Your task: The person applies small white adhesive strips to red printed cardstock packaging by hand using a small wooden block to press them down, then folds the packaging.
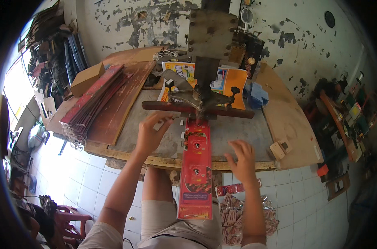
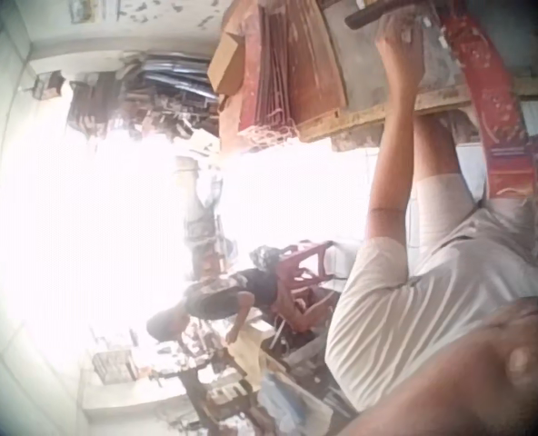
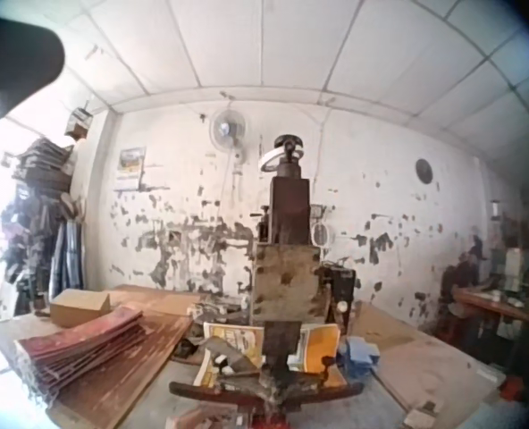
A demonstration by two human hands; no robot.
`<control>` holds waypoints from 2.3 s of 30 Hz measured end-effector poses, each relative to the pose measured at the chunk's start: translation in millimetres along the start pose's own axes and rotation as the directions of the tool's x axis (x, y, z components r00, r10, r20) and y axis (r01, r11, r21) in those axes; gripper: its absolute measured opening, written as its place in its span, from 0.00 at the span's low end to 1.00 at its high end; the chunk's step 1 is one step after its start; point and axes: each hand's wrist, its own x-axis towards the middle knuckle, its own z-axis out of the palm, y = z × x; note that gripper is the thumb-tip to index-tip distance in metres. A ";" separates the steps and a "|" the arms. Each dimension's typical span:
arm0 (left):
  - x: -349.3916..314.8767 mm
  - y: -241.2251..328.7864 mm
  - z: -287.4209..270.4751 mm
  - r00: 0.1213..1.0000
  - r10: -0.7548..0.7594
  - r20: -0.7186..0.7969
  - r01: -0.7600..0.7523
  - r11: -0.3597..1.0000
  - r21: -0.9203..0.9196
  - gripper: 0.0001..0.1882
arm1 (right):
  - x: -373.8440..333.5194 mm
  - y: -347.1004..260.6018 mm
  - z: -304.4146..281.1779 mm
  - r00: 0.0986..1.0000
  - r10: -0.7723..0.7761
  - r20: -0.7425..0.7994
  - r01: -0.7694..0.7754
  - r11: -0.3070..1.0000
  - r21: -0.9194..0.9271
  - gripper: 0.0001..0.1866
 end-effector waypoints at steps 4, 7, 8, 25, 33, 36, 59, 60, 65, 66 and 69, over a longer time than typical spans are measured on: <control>68.1 19.8 20.0 0.952 0.278 -0.132 -0.270 0.960 0.076 0.10 | -29.1 14.6 34.7 0.985 0.113 -0.130 -0.109 0.993 0.042 0.19; 127.5 45.5 35.3 0.826 0.509 -0.242 -0.467 0.859 0.212 0.10 | -32.2 16.1 42.4 0.973 0.160 -0.165 -0.161 0.987 0.010 0.18; 147.4 53.2 38.8 0.766 0.583 -0.271 -0.523 0.810 0.265 0.10 | -32.1 17.6 43.1 0.972 0.165 -0.168 -0.170 0.985 -0.015 0.18; 158.4 39.4 -2.3 0.798 0.594 -0.105 -0.484 0.735 0.475 0.24 | -32.5 20.0 39.2 0.964 0.164 -0.211 -0.159 0.987 0.040 0.13; 119.8 -43.5 -19.6 0.977 0.194 0.089 -0.213 0.895 0.392 0.18 | -33.1 17.4 43.9 0.961 0.167 -0.220 -0.161 0.986 0.042 0.13; 124.5 -43.3 -15.4 0.988 0.087 0.124 -0.125 0.931 0.343 0.17 | -34.5 18.0 43.4 0.962 0.160 -0.221 -0.156 0.987 0.035 0.13; 149.9 -43.6 -7.8 0.999 0.032 0.043 -0.046 0.927 0.372 0.13 | -36.5 15.8 46.3 0.954 0.197 -0.225 -0.196 0.980 0.030 0.11; 150.3 -43.0 -15.7 1.000 -0.019 0.019 0.012 0.951 0.308 0.13 | -35.9 16.5 46.6 0.958 0.185 -0.221 -0.184 0.983 0.026 0.11; 144.0 8.2 -52.9 0.947 -0.278 0.159 0.313 0.910 -0.272 0.16 | -39.9 20.8 48.7 0.956 0.214 -0.201 -0.206 0.977 0.062 0.11; 134.5 8.1 -54.9 0.920 -0.307 0.245 0.377 0.864 -0.334 0.19 | -39.3 21.5 47.2 0.953 0.229 -0.198 -0.216 0.972 0.089 0.12; 88.3 33.6 -54.9 0.897 -0.277 0.343 0.434 0.695 -0.573 0.17 | -37.2 13.6 39.6 0.934 0.303 -0.192 -0.253 0.936 0.246 0.13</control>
